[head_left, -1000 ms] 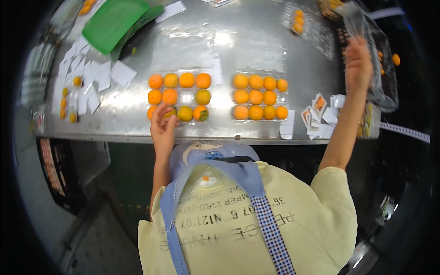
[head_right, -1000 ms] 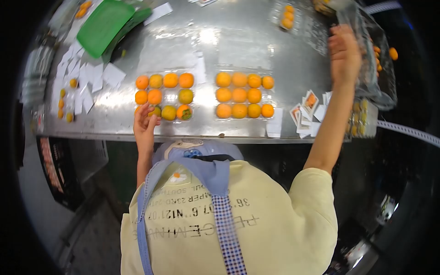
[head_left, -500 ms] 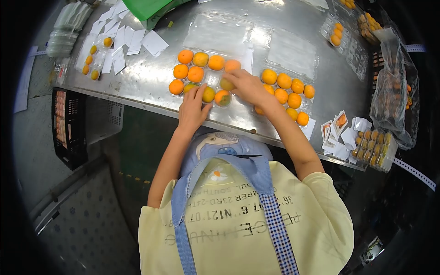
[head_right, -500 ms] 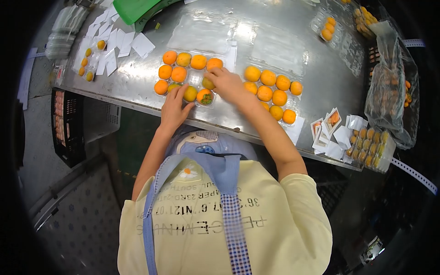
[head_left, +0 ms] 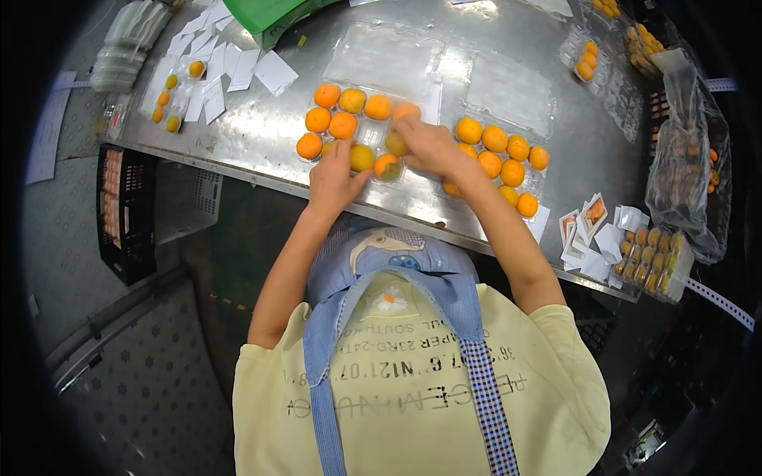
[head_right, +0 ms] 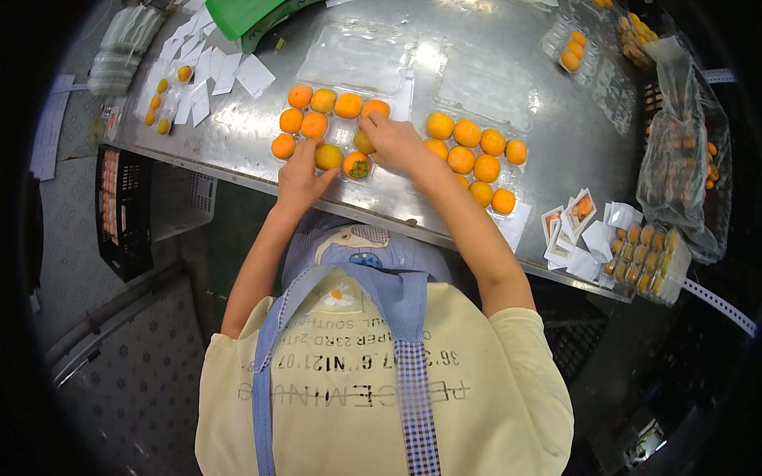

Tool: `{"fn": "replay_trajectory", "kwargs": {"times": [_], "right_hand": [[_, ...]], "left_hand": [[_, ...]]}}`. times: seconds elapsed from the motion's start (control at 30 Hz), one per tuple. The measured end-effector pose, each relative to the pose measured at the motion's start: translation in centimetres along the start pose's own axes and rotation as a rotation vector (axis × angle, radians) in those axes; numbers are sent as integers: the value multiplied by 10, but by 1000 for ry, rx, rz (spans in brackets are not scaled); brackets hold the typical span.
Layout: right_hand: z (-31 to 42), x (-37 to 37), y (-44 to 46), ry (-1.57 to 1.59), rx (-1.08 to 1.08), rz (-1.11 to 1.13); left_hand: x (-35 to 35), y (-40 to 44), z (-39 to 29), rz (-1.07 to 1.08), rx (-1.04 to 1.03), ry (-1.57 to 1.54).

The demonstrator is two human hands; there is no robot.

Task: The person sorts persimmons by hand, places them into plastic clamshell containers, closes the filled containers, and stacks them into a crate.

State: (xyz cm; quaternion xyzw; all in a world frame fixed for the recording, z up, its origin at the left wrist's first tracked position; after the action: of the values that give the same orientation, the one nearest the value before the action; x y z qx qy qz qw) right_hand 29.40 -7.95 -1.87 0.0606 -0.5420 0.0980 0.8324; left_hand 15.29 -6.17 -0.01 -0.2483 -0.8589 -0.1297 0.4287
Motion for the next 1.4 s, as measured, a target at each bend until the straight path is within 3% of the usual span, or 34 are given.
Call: {"fn": "replay_trajectory", "kwargs": {"times": [0.1, 0.2, 0.27, 0.33, 0.43, 0.5, 0.67, 0.83, 0.97, 1.03, 1.17, 1.23, 1.4], "right_hand": [[-2, 7, -1, 58, -8, -9], [-7, 26, -10, 121, -38, -169], [-19, 27, -18, 400, -176, -133], [-25, 29, -27, 600, -300, -108], [-13, 26, -30, 1115, -353, -272], [-4, 14, -26, 1239, -407, -274], [40, -18, 8, 1350, -540, -272], [97, -33, 84, 1312, -479, -286], [135, -39, 141, 1301, -401, -294], [147, -48, 161, 1297, -408, -259], [166, -59, 185, 1306, -460, -195], [166, -62, 192, 1257, -457, -213], [163, -61, 199, 1201, -562, -162]], "left_hand": [[15, -6, 6, -33, 154, -374], [19, -14, 14, -47, 225, -828], [21, -16, 18, -37, 209, -1102], [23, -15, 22, 31, 239, -1237], [34, -10, 32, 94, 235, -1439], [40, -5, 50, 151, 310, -1700], [80, 6, 108, 240, 324, -1907], [141, 23, 205, -10, 376, -1711], [212, 38, 288, -238, 367, -1382], [244, 45, 336, -346, 350, -1181], [329, 63, 399, -588, 265, -410], [357, 69, 424, -600, 380, -190], [371, 79, 491, -632, 508, -19]]}}
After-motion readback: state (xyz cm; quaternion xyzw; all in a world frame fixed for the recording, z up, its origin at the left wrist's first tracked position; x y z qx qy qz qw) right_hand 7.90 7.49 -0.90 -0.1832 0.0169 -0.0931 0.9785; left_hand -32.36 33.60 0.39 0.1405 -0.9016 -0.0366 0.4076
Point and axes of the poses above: each hand's wrist, its own y-axis towards the middle knuckle, its own x-axis out of the back of the hand, z = x × y, the point moved 10 cm from there along y, towards the middle knuckle, and after that the axes turned 6 degrees about -y, right-handed, at the moved point
